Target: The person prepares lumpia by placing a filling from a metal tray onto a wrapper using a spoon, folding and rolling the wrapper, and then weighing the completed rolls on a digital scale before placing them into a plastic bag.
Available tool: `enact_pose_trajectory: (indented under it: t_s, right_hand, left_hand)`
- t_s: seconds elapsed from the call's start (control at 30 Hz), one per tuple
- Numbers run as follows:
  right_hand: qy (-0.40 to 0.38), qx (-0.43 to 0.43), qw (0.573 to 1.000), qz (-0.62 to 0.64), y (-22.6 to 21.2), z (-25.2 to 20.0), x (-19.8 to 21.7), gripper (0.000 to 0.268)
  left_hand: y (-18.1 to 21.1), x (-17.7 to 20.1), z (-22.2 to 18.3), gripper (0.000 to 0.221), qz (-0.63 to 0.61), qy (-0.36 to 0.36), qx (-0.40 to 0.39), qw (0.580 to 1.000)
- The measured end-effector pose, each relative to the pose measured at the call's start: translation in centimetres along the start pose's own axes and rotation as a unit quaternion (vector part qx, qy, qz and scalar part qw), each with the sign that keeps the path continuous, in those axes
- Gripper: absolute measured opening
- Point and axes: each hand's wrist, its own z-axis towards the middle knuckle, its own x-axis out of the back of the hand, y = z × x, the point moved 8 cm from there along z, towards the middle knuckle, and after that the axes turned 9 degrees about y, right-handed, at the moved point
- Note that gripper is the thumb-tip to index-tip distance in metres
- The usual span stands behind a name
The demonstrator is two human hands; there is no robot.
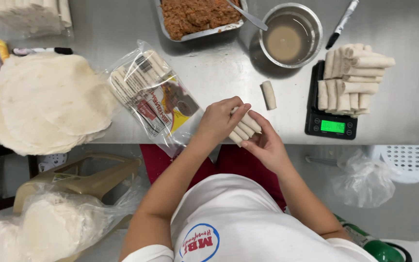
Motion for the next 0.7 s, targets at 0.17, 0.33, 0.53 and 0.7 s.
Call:
enact_pose_trajectory:
  t_s: [0.17, 0.33, 0.53, 0.7]
  right_hand:
    - [0.063, -0.071, 0.992, 0.08, 6.6, -0.2, 0.4, 0.085]
    - [0.059, -0.166, 0.966, 0.19, 6.1, -1.8, -0.8, 0.085]
    - [0.089, -0.189, 0.95, 0.234, 5.8, -1.6, 0.8, 0.079]
    - [0.124, -0.159, 0.957, 0.21, 4.0, -1.9, 0.8, 0.075]
  left_hand:
    - [-1.8, 0.4, -1.7, 0.036, 0.061, -0.014, 0.087, 0.994]
    - [-2.0, 7.8, -3.9, 0.022, 0.082, 0.015, -0.059, 0.995]
    - [-10.4, 8.5, -8.2, 0.029, 0.239, -0.142, -0.053, 0.959]
    - [-11.5, 8.0, -7.9, 0.012, 0.005, -0.014, 0.035, 0.999]
